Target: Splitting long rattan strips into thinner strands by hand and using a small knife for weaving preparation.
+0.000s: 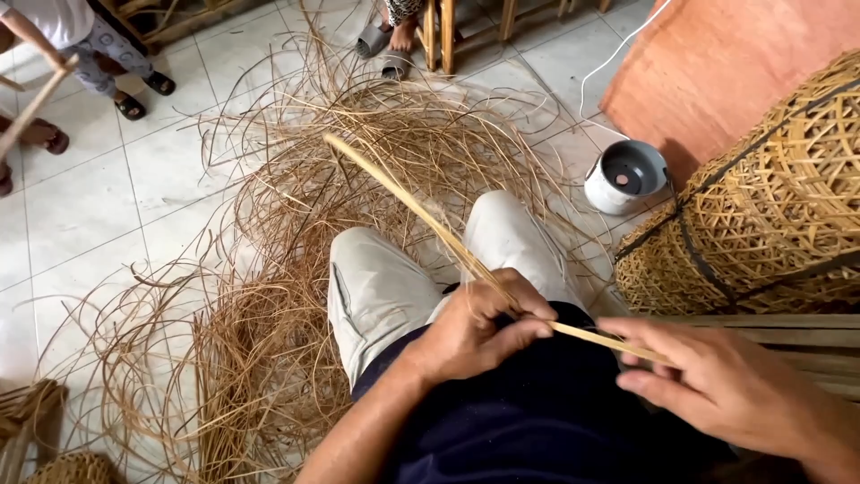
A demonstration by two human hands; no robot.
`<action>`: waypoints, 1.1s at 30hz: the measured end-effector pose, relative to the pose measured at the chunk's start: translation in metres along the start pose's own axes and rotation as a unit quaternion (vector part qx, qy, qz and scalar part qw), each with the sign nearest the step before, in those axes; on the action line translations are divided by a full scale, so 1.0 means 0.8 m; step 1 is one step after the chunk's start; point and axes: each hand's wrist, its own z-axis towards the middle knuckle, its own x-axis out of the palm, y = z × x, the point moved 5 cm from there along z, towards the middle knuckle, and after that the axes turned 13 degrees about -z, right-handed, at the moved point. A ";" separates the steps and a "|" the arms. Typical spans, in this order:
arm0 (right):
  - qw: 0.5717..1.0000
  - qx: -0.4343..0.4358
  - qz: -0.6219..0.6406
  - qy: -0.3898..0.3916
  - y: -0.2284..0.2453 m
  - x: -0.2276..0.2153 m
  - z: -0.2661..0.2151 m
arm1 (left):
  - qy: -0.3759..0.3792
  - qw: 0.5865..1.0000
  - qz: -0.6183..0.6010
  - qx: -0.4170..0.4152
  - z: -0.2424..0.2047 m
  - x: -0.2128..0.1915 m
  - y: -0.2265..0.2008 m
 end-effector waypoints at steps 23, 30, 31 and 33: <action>0.992 -0.055 -0.037 -0.106 -0.003 0.087 0.092 | -0.071 0.972 0.053 -0.217 -0.018 -0.007 0.166; 0.993 0.000 0.062 -0.098 -0.017 0.112 0.066 | -0.035 0.958 0.121 -0.256 -0.021 -0.008 0.184; 0.993 0.002 0.063 -0.100 -0.019 0.116 0.064 | -0.032 0.959 0.122 -0.256 -0.021 -0.008 0.189; 0.992 0.012 0.078 -0.097 -0.023 0.125 0.061 | -0.044 0.954 0.137 -0.262 -0.024 -0.013 0.197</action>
